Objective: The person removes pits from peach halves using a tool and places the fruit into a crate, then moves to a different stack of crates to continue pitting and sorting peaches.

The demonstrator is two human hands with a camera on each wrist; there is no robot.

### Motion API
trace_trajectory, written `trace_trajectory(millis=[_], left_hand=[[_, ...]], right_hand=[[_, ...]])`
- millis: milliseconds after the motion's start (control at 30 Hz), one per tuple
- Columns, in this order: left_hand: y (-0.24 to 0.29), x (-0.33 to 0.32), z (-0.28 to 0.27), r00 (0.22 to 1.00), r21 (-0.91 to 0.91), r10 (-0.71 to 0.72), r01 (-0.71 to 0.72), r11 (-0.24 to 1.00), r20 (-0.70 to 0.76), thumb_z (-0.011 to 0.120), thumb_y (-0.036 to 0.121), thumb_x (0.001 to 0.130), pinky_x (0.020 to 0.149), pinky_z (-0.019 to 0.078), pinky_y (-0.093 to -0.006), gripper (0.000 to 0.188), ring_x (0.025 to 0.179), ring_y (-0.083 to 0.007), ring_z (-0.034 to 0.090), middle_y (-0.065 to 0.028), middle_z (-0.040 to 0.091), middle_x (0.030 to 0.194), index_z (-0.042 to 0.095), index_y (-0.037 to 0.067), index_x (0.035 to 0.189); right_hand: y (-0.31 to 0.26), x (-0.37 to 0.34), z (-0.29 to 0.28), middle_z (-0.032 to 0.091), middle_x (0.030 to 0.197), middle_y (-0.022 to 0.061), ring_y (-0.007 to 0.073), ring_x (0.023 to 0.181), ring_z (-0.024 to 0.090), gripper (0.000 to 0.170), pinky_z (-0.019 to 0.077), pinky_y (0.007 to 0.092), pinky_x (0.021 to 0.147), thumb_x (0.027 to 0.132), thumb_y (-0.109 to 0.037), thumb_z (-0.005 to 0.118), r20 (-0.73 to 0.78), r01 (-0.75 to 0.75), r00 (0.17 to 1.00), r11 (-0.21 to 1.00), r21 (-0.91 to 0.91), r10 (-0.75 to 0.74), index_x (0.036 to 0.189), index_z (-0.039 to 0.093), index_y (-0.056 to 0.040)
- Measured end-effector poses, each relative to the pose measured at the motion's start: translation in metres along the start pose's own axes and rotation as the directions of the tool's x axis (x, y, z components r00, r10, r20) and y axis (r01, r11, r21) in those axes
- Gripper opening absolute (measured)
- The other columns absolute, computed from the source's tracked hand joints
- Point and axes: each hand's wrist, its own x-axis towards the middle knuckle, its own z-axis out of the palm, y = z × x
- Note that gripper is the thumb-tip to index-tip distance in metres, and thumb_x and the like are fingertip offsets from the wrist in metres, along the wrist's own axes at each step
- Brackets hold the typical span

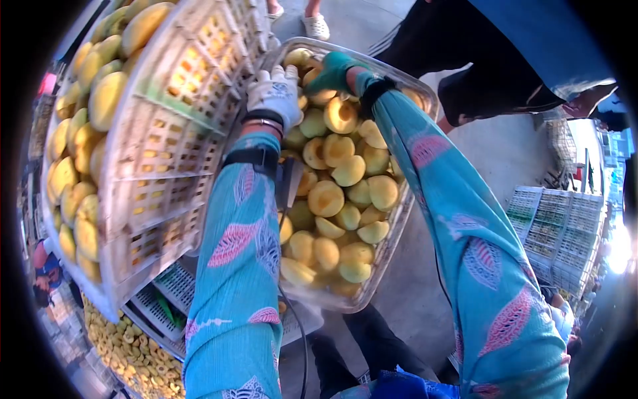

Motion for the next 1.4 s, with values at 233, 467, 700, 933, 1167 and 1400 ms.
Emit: trace_trajectory(millis=[233,467,700,933,1167,1400], left_hand=[[0.021,0.003,-0.017,0.965,0.208,0.135,-0.183,0.961,0.226,0.064,0.017,0.071,0.094,0.0435,-0.0445,0.049,0.115,-0.0349,0.047,-0.0165,0.047,0.124,0.056,0.017,0.120],[0.011,0.003,-0.018,0.949,0.042,0.202,-0.218,0.975,0.241,0.059,0.014,0.078,0.094,0.0446,-0.0415,0.042,0.116,-0.0362,0.047,-0.0162,0.048,0.123,0.060,0.019,0.120],[-0.005,-0.028,-0.045,0.992,-0.512,-0.100,0.128,0.850,0.081,0.073,0.020,0.071,0.086,0.0495,-0.0396,0.049,0.100,-0.0311,0.059,-0.0149,0.059,0.111,0.057,0.012,0.116],[0.029,-0.062,0.021,0.698,-0.585,0.441,0.715,-0.382,0.564,0.070,0.023,0.079,0.064,0.0570,-0.0387,0.049,0.096,-0.0210,0.062,-0.0048,0.062,0.107,0.053,0.006,0.122],[0.046,-0.095,0.027,0.809,-0.568,0.276,0.567,-0.597,0.518,0.064,0.017,0.085,0.062,0.0594,-0.0393,0.040,0.093,-0.0218,0.065,-0.0073,0.062,0.110,0.053,0.006,0.122],[0.010,-0.175,-0.014,0.872,-0.787,0.205,0.490,-0.375,0.446,0.067,0.002,0.074,0.057,0.0562,-0.0338,0.058,0.082,-0.0192,0.065,-0.0106,0.061,0.106,0.046,0.002,0.127]], right_hand=[[0.035,-0.073,-0.056,0.059,0.065,0.0047,0.0118,0.050,0.055,0.043,0.0404,0.0262,0.040,0.067,-0.033,0.081,-0.076,-0.076,0.984,0.772,0.631,0.159,0.089,0.066,0.0006],[0.053,-0.050,-0.022,0.061,0.072,0.0141,0.0195,0.048,0.056,0.067,0.0543,0.0337,0.049,0.068,-0.042,0.079,0.076,-0.117,0.993,0.657,0.745,0.091,0.114,0.054,0.0001],[0.061,-0.082,-0.012,0.060,0.073,0.0116,0.0182,0.048,0.055,0.059,0.0537,0.0334,0.048,0.067,-0.036,0.080,-0.002,-0.054,0.997,0.678,0.733,0.082,0.107,0.058,0.0021],[0.046,-0.081,0.000,0.062,0.085,0.0102,0.0173,0.065,0.059,0.056,0.0538,0.0341,0.053,0.071,-0.029,0.079,0.256,-0.227,0.966,0.537,0.812,0.021,0.112,0.057,0.0010],[0.000,-0.137,0.023,0.061,0.090,0.0065,0.0158,0.079,0.059,0.045,0.0504,0.0278,0.069,0.075,-0.027,0.076,-0.092,0.077,0.996,0.459,0.885,0.011,0.107,0.060,0.0008],[-0.064,-0.225,0.079,0.065,0.090,0.0107,0.0140,0.080,0.061,0.033,0.0508,0.0309,0.068,0.079,-0.026,0.069,-0.294,0.239,0.955,0.487,0.840,0.038,0.104,0.064,-0.0044]])
